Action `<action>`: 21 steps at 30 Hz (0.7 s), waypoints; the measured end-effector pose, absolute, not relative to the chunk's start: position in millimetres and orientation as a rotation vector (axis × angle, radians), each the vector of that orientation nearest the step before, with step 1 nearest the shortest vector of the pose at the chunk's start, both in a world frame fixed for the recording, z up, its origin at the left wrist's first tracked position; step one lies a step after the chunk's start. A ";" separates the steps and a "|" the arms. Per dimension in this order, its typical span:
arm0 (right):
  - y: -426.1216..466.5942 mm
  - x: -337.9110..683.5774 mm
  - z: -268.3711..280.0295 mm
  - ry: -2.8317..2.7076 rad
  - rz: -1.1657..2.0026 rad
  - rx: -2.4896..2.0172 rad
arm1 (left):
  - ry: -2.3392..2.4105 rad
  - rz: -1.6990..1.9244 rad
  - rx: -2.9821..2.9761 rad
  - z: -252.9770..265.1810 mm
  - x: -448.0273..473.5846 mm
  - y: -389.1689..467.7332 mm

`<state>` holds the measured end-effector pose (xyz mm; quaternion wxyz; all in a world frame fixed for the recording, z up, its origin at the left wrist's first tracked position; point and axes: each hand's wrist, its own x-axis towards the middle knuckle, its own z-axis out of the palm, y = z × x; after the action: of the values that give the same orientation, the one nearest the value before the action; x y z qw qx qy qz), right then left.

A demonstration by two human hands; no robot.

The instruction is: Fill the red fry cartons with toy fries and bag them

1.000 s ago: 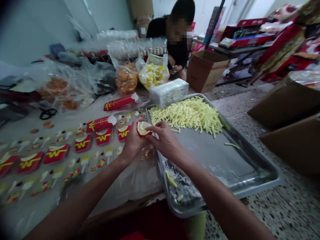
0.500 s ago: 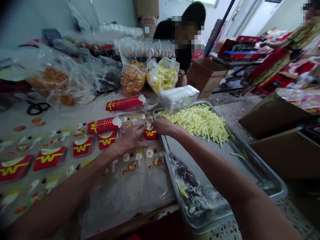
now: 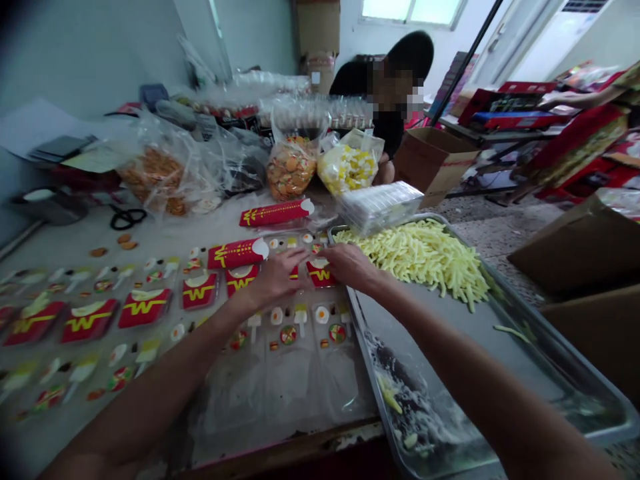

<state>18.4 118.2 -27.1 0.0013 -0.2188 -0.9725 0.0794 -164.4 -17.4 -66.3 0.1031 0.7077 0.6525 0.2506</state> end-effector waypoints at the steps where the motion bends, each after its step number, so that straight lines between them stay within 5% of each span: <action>1: 112.3 8.6 -23.9 -2.971 0.280 -0.726 | 2.001 0.797 2.060 -61.1 -180.7 -23.4; 5: 80.8 -62.5 -27.0 -2.819 0.465 -0.828 | 2.440 0.607 1.875 -53.3 -255.5 -39.9; 9: 60.2 -141.9 -46.5 -2.841 0.639 -1.022 | 2.346 0.338 1.823 -71.9 -298.7 -32.5; 15: 72.2 -151.8 -48.0 -2.815 0.753 -1.197 | 2.171 0.612 1.834 -83.3 -304.0 -24.7; 21: 68.6 -78.8 -22.0 -2.677 0.188 -1.017 | 2.224 0.568 1.879 -53.9 -251.1 -7.7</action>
<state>-78.8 68.6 -22.0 0.1353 -0.3512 -0.9242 0.0650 -251.1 -7.7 -53.9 0.0876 0.6310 0.7469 0.1908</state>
